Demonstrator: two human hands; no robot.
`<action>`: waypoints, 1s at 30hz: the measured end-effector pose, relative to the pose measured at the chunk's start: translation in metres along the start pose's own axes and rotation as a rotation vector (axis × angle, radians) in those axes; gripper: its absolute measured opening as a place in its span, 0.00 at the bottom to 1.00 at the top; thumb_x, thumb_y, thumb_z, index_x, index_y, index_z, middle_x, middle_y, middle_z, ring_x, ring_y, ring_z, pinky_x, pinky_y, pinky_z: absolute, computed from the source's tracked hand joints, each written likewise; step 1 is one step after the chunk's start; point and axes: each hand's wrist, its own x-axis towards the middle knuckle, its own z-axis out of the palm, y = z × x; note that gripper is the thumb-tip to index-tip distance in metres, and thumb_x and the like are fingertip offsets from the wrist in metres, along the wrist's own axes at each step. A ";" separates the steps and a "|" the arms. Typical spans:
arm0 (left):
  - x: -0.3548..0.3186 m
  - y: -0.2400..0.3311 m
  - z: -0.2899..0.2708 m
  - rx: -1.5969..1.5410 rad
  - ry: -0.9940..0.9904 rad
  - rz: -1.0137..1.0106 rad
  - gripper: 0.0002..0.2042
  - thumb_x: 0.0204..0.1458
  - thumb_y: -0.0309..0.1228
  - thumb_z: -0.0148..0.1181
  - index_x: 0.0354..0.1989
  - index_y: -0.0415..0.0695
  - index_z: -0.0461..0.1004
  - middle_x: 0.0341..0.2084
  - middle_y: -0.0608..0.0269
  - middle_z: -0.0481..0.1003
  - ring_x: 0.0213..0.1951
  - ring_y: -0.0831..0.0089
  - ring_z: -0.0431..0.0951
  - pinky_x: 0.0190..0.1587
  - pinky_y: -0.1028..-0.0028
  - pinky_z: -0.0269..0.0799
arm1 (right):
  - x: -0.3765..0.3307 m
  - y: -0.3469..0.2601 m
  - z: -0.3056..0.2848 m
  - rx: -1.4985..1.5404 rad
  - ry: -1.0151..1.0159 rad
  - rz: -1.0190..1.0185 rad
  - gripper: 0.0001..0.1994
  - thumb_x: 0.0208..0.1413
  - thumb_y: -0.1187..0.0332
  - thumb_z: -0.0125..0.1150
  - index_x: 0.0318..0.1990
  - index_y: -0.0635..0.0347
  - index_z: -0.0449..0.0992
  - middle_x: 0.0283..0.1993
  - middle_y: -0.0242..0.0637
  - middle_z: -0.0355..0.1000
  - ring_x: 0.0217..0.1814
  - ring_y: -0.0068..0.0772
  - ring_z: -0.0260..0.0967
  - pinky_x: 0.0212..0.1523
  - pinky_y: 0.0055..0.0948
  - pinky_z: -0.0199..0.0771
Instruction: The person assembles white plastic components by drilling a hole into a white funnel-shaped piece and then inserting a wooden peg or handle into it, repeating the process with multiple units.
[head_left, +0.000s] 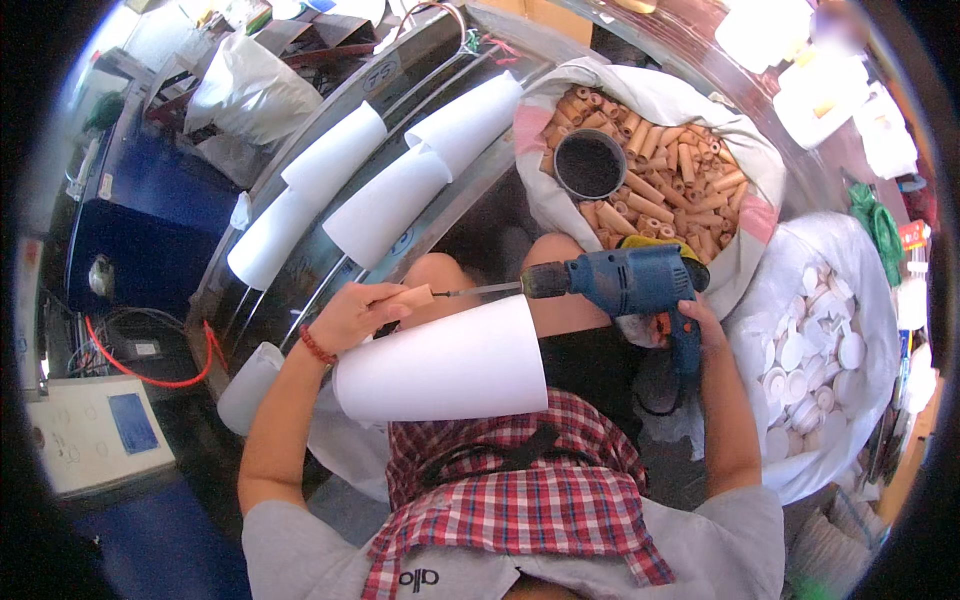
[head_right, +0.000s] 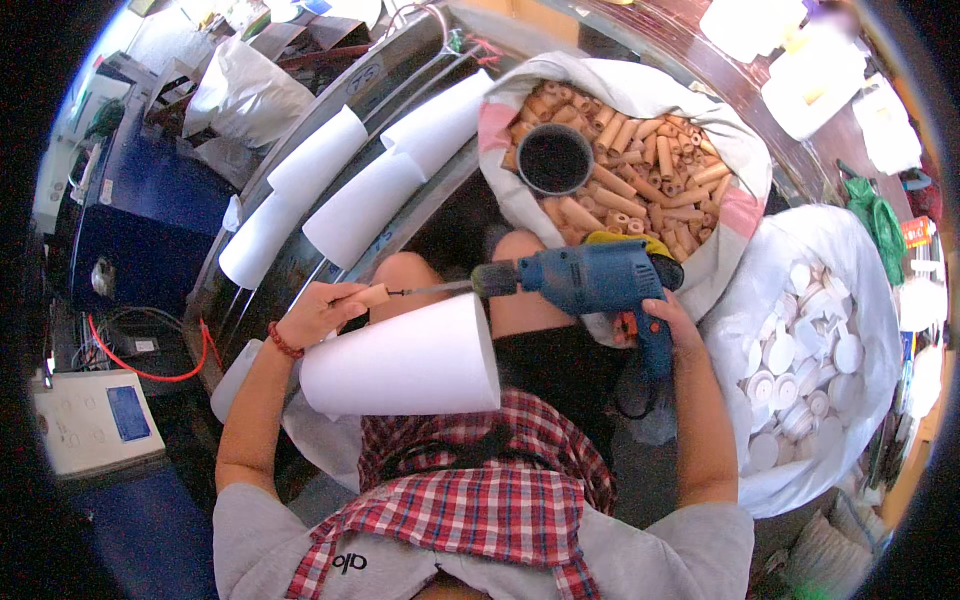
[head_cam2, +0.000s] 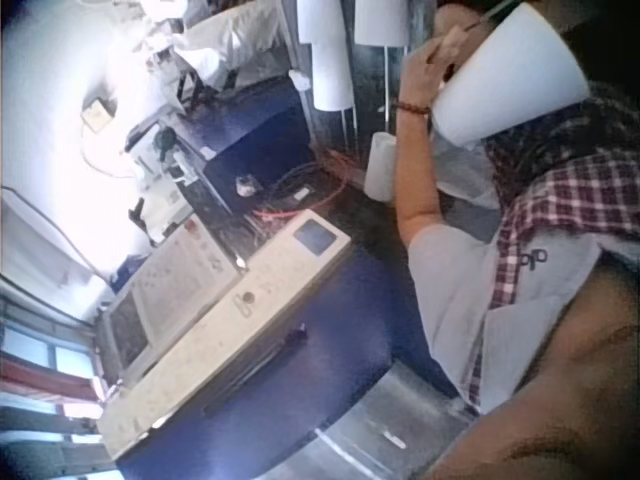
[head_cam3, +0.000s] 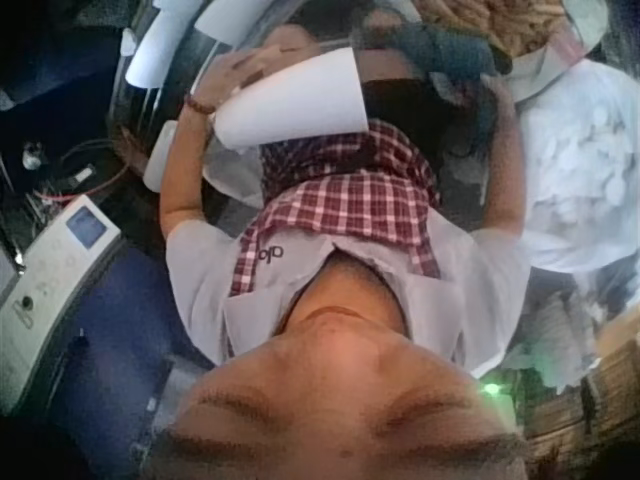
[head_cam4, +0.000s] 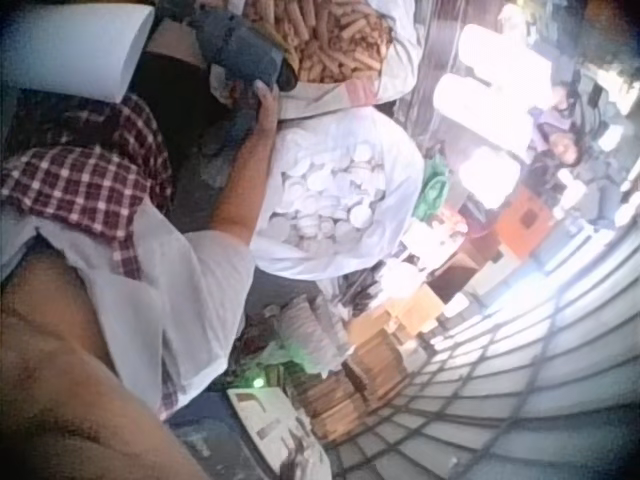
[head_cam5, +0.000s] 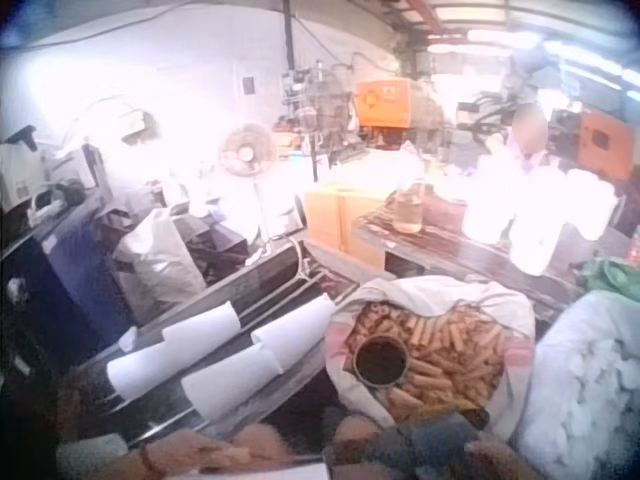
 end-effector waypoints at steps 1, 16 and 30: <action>0.001 -0.005 -0.002 0.005 -0.006 -0.014 0.17 0.53 0.39 0.59 0.45 0.39 0.75 0.21 0.63 0.73 0.24 0.80 0.67 0.28 0.78 0.66 | 0.000 0.001 0.003 0.010 0.013 0.007 0.28 0.45 0.57 0.62 0.50 0.67 0.67 0.35 0.47 0.73 0.31 0.41 0.75 0.32 0.37 0.79; 0.013 0.010 0.001 0.030 -0.048 -0.018 0.16 0.53 0.38 0.59 0.44 0.39 0.75 0.19 0.65 0.70 0.22 0.82 0.64 0.25 0.79 0.63 | -0.001 0.003 -0.005 -0.018 -0.018 -0.019 0.24 0.46 0.58 0.60 0.44 0.70 0.70 0.32 0.46 0.74 0.29 0.39 0.75 0.29 0.32 0.78; 0.003 0.027 0.018 0.134 -0.002 0.106 0.16 0.51 0.39 0.61 0.40 0.38 0.76 0.19 0.52 0.73 0.21 0.70 0.73 0.26 0.74 0.68 | -0.018 -0.032 0.051 -0.029 -0.030 -0.036 0.21 0.40 0.68 0.62 0.43 0.71 0.69 0.32 0.46 0.73 0.30 0.37 0.74 0.30 0.32 0.77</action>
